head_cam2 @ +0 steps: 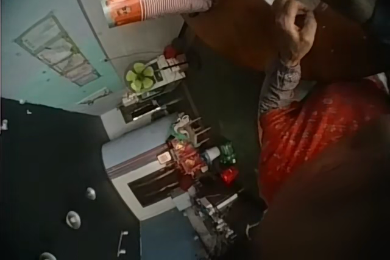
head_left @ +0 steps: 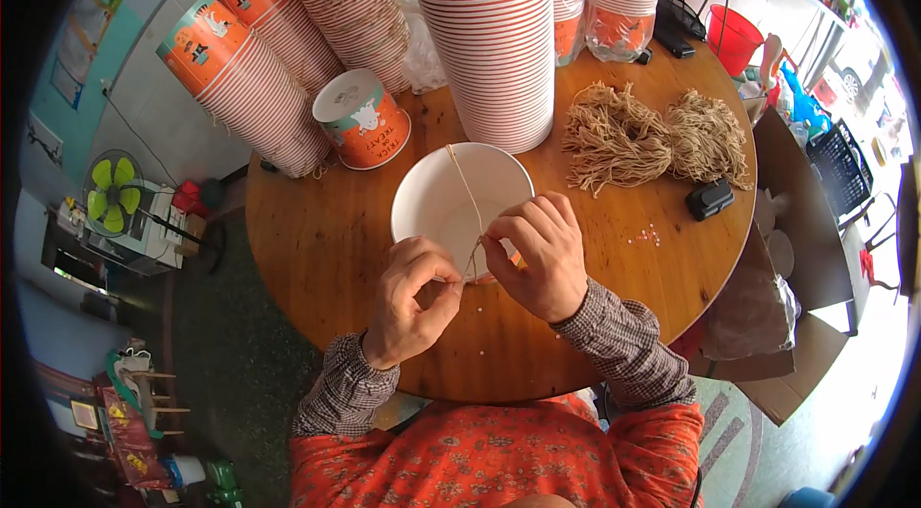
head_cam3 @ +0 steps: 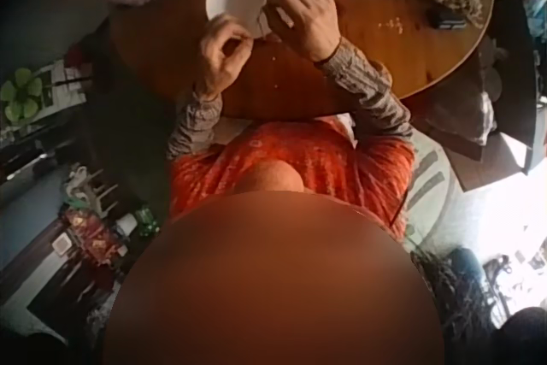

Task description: Threading fiber rope handles through holes in plastic buckets.

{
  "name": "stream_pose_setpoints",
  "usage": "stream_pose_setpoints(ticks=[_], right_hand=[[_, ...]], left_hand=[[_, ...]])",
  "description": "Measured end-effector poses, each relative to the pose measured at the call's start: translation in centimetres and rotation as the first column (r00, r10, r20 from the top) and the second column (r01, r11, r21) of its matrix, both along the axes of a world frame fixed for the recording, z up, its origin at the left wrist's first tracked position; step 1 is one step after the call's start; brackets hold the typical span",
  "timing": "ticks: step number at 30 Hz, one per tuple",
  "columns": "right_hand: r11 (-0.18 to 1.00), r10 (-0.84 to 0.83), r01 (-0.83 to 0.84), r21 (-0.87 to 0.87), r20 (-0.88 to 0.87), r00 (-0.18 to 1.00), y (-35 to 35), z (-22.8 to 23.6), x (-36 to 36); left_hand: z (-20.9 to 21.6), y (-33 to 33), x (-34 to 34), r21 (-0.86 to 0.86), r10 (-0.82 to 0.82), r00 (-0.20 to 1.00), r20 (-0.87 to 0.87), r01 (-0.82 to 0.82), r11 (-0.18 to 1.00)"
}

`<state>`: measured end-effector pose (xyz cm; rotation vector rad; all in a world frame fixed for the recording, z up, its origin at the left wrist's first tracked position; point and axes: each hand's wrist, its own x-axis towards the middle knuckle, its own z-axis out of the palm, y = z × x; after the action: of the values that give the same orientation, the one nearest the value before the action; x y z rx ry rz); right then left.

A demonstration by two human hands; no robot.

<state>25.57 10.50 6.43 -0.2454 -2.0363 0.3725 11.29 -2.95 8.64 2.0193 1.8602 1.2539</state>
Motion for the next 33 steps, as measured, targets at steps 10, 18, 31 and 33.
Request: stream_pose_setpoints(ticks=[10, 18, 31, 33], right_hand=[[0.895, 0.357, -0.312, -0.320, 0.091, 0.930, -0.4, 1.4, 0.1], [0.940, 0.329, -0.294, -0.171, 0.233, 0.915, -0.5, 2.7, 0.7], [0.691, 0.503, -0.355, -0.630, 0.066, 0.862, -0.9, 4.7, 0.9], [0.700, 0.492, -0.352, -0.622, 0.062, 0.868, -0.9, 4.7, 1.0]], left_hand=[[-0.2, 0.3, 0.6, -0.065, 0.002, 0.890, 0.456, 0.031, 0.997], [-1.2, 0.3, 0.4, -0.098, -0.018, 0.799, 0.601, 0.095, 0.991], [-0.7, -0.1, 0.7, -0.068, -0.048, 0.851, 0.523, 0.098, 0.993], [-1.3, 0.1, 0.5, -0.019, -0.079, 0.858, 0.507, 0.102, 0.995]])
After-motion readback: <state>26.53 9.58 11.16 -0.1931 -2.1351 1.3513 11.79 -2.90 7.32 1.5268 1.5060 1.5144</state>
